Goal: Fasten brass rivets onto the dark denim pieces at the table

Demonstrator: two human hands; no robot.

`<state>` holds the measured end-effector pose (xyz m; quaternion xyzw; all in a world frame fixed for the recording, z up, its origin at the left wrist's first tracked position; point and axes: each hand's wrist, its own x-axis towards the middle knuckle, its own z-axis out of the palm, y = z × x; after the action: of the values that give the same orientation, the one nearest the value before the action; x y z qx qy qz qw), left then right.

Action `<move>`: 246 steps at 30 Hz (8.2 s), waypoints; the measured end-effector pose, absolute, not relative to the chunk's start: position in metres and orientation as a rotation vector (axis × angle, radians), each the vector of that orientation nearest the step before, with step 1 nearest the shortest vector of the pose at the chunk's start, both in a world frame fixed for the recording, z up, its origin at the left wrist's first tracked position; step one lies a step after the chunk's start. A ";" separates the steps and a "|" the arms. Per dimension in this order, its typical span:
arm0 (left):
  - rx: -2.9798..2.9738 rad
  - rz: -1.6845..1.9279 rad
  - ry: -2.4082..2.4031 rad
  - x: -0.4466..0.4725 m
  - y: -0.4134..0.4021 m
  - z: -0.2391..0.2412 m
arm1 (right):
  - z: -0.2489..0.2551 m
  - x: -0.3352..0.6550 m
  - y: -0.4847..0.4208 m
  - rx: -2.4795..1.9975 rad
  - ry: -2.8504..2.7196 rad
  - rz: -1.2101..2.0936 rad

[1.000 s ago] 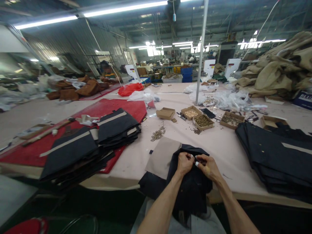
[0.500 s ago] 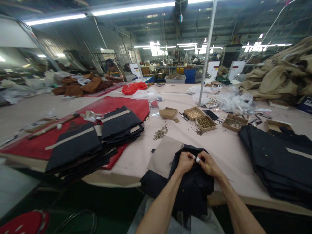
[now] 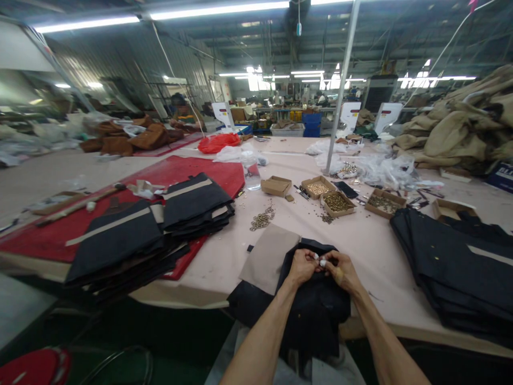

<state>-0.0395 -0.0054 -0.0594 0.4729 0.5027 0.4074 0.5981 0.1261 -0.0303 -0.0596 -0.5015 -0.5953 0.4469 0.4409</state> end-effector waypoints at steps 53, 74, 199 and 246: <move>1.432 0.528 2.053 -0.039 0.028 -0.022 | -0.067 0.123 0.020 -1.695 -1.679 0.875; 1.350 0.451 1.820 -0.063 0.036 -0.028 | -0.062 0.216 0.069 -1.568 -1.415 0.728; 2.369 0.572 1.856 -0.076 -0.058 0.076 | 0.004 0.117 -0.081 -1.308 -1.465 0.561; 2.404 0.443 2.226 -0.064 -0.132 0.168 | 0.005 0.162 -0.043 -1.334 -1.748 0.298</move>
<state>-0.0635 -0.1318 0.1678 0.7247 0.6710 0.1336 -0.0820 0.1616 -0.0426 0.0052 -0.5383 -0.7054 0.1204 0.4451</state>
